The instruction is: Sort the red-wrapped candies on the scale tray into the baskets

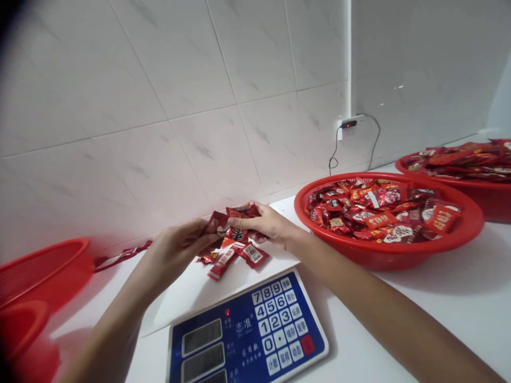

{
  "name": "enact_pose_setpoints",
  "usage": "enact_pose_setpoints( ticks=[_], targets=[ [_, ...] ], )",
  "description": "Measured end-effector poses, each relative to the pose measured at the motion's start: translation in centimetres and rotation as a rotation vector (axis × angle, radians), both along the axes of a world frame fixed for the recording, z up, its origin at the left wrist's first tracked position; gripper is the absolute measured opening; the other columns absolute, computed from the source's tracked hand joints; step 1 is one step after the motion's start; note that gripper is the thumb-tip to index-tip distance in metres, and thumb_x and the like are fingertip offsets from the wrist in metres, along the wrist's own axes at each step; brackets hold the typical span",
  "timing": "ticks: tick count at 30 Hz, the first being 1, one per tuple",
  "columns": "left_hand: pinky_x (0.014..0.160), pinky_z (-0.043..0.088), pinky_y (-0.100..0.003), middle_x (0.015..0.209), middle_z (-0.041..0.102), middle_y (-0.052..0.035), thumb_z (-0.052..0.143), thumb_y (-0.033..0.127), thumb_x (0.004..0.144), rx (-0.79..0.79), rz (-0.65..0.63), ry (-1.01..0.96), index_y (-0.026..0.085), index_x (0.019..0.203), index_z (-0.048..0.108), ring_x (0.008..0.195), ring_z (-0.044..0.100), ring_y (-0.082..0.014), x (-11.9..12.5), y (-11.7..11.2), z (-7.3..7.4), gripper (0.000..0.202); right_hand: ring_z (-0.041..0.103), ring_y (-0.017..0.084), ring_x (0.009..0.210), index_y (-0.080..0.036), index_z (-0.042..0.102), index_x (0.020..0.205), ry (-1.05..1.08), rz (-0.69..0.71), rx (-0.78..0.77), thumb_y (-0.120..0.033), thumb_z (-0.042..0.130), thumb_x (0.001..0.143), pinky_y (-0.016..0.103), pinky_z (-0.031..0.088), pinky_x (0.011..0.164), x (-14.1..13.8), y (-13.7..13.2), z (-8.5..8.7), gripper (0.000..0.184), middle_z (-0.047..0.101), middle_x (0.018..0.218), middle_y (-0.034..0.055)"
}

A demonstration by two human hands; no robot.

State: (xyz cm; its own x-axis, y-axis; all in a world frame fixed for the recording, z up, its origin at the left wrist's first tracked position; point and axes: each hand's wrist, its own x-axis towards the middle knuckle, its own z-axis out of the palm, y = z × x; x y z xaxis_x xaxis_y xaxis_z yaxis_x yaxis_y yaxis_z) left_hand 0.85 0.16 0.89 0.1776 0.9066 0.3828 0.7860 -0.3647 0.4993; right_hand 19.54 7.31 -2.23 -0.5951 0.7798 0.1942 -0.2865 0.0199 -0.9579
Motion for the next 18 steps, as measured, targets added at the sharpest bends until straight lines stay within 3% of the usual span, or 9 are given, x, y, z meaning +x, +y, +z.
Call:
enact_pose_setpoints(
  ticks=[3, 7, 10, 18],
  targets=[
    [0.061, 0.048, -0.029, 0.075, 0.072, -0.0039, 0.047, 0.037, 0.089, 0.054, 0.09, 0.086, 0.021, 0.081, 0.064, 0.069, 0.066, -0.0208, -0.6, 0.0, 0.3, 0.024, 0.036, 0.003, 0.042, -0.019, 0.053, 0.089, 0.002, -0.096, 0.012, -0.036, 0.086, 0.065, 0.017, 0.019, 0.035, 0.9, 0.4, 0.3, 0.044, 0.053, 0.063, -0.0045],
    [0.059, 0.04, -0.028, 0.072, 0.069, -0.0035, 0.046, 0.034, 0.091, 0.314, 0.311, 0.309, 0.021, 0.084, 0.065, 0.064, 0.062, -0.0188, -0.4, -0.6, 0.4, 0.024, 0.036, 0.004, 0.043, -0.02, 0.053, 0.087, 0.015, -0.148, 0.079, -0.034, 0.086, 0.065, 0.018, 0.017, 0.036, 1.5, 0.2, 1.2, 0.043, 0.053, 0.063, -0.0039],
    [0.061, 0.04, -0.027, 0.074, 0.07, -0.0033, 0.048, 0.032, 0.094, 0.394, 0.283, 0.381, 0.021, 0.093, 0.067, 0.065, 0.063, -0.0177, -0.1, -0.8, 0.1, 0.022, 0.036, 0.004, 0.044, -0.019, 0.053, 0.087, 0.0, -0.158, 0.097, -0.034, 0.084, 0.068, 0.019, 0.017, 0.037, 1.7, 0.1, 1.5, 0.04, 0.053, 0.064, -0.0029],
    [0.055, 0.033, -0.029, 0.08, 0.071, -0.0044, 0.042, 0.03, 0.099, 0.501, 0.216, 0.64, 0.021, 0.097, 0.07, 0.073, 0.062, -0.02, 0.5, -0.8, -0.3, 0.029, 0.038, 0.005, 0.045, -0.02, 0.052, 0.089, -0.06, -0.166, 0.136, -0.039, 0.084, 0.068, 0.019, 0.021, 0.037, 1.7, 0.1, 1.0, 0.042, 0.054, 0.063, -0.0033]
  ],
)
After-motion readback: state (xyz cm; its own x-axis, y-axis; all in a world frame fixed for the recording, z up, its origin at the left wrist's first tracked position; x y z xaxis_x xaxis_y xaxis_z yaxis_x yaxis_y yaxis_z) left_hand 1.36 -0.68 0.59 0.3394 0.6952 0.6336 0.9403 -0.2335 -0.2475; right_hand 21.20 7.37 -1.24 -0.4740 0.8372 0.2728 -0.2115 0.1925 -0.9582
